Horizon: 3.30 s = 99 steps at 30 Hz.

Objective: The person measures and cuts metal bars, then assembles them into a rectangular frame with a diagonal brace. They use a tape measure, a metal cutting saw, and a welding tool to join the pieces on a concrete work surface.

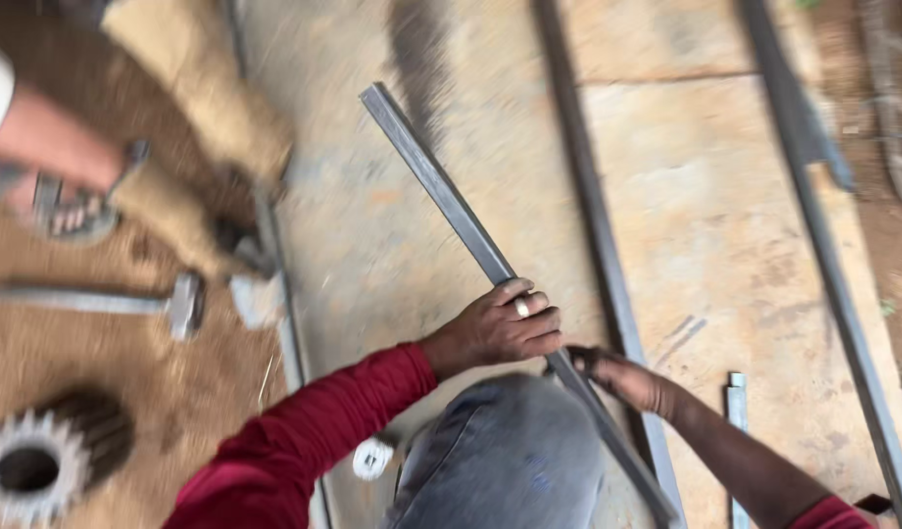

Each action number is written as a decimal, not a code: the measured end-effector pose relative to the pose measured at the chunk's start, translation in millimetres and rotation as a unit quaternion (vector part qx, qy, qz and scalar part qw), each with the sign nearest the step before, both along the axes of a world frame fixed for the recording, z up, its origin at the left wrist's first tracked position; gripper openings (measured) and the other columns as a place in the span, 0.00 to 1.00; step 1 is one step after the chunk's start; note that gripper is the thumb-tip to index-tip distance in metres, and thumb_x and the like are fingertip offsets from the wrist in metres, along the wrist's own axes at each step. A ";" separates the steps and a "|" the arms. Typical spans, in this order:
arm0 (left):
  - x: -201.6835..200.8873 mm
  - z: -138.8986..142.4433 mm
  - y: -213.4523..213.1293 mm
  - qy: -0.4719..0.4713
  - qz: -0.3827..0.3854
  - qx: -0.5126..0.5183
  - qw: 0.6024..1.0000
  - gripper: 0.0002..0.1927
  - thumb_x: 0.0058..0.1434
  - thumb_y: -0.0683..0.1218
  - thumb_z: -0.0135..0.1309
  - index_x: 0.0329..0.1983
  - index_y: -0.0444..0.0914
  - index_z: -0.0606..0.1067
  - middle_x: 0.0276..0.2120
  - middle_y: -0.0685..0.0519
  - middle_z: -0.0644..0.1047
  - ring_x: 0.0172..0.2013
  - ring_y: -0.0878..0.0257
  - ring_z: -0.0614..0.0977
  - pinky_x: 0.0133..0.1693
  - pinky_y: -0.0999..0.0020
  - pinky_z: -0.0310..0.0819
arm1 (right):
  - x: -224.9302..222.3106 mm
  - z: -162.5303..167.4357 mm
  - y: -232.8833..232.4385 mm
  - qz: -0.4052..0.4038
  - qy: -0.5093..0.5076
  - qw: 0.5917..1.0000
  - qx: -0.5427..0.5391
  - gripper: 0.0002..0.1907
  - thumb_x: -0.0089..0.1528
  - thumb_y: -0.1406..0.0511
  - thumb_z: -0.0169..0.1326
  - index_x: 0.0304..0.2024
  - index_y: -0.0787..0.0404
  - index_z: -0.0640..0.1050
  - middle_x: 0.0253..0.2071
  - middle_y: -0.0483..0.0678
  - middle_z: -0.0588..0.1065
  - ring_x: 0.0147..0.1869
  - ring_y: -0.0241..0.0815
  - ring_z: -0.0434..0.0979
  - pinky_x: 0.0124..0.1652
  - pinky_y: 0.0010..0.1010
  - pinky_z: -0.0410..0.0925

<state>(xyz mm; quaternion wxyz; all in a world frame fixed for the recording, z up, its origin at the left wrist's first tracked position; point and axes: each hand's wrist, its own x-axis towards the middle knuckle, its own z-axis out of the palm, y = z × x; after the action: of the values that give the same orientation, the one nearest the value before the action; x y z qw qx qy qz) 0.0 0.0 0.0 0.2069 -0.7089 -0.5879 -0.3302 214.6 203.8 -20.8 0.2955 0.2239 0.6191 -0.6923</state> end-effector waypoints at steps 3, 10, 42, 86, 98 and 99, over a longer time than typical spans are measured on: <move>6.7 14.8 61.8 -0.038 -0.084 0.059 0.994 0.06 0.65 0.45 0.56 0.39 0.46 0.70 0.44 0.57 0.75 0.51 0.59 0.73 0.63 0.54 0.69 | 22.1 30.8 17.9 0.031 -0.029 0.989 0.144 0.29 0.58 0.54 0.60 0.59 0.60 0.78 0.43 0.48 0.81 0.50 0.39 0.77 0.52 0.32 0.69; 88.3 45.6 153.6 -0.307 0.017 0.031 0.951 0.30 0.52 0.44 0.59 0.60 0.44 0.69 0.47 0.44 0.74 0.48 0.49 0.75 0.51 0.54 0.73 | 94.4 71.6 32.7 -0.138 0.131 0.968 0.163 0.19 0.64 0.55 0.61 0.44 0.65 0.80 0.36 0.41 0.74 0.43 0.33 0.70 0.44 0.29 0.67; 514.7 -50.8 285.9 -0.215 -0.310 -0.705 0.601 0.24 0.70 0.62 0.46 0.51 0.39 0.78 0.22 0.49 0.74 0.25 0.60 0.75 0.29 0.61 0.71 | 421.3 -34.5 -157.9 -0.427 -0.369 0.720 0.403 0.33 0.71 0.45 0.27 0.67 0.55 0.69 0.69 0.52 0.68 0.74 0.54 0.63 0.70 0.46 0.52; 650.4 -66.4 262.9 -0.243 -0.254 -0.714 0.606 0.27 0.68 0.63 0.47 0.44 0.35 0.78 0.18 0.56 0.72 0.15 0.65 0.74 0.18 0.65 0.68 | 438.2 -59.1 -191.7 -0.495 -0.420 0.702 0.291 0.40 0.68 0.38 0.26 0.70 0.53 0.67 0.70 0.50 0.67 0.75 0.49 0.62 0.70 0.44 0.52; 644.8 -83.0 264.3 -0.267 -0.283 -0.720 0.575 0.26 0.70 0.65 0.47 0.40 0.38 0.76 0.16 0.61 0.68 0.14 0.71 0.70 0.15 0.70 0.64 | 433.7 -80.0 -196.3 -0.521 -0.415 0.692 0.277 0.40 0.68 0.38 0.27 0.68 0.53 0.70 0.70 0.52 0.67 0.75 0.49 0.61 0.70 0.44 0.50; 645.2 -82.1 264.5 -0.267 -0.286 -0.716 0.578 0.25 0.69 0.65 0.47 0.40 0.38 0.76 0.16 0.61 0.68 0.14 0.72 0.70 0.14 0.70 0.64 | 433.7 -80.1 -196.5 -0.515 -0.411 0.695 0.287 0.40 0.69 0.38 0.26 0.68 0.53 0.70 0.70 0.52 0.67 0.75 0.49 0.62 0.71 0.44 0.50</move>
<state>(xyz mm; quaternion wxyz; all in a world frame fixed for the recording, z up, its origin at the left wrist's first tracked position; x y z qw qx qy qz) 645.2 264.5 -82.1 -0.6396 -0.6378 -0.4287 -0.0185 648.3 7.3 -100.9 0.0389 0.8441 0.3921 -0.3636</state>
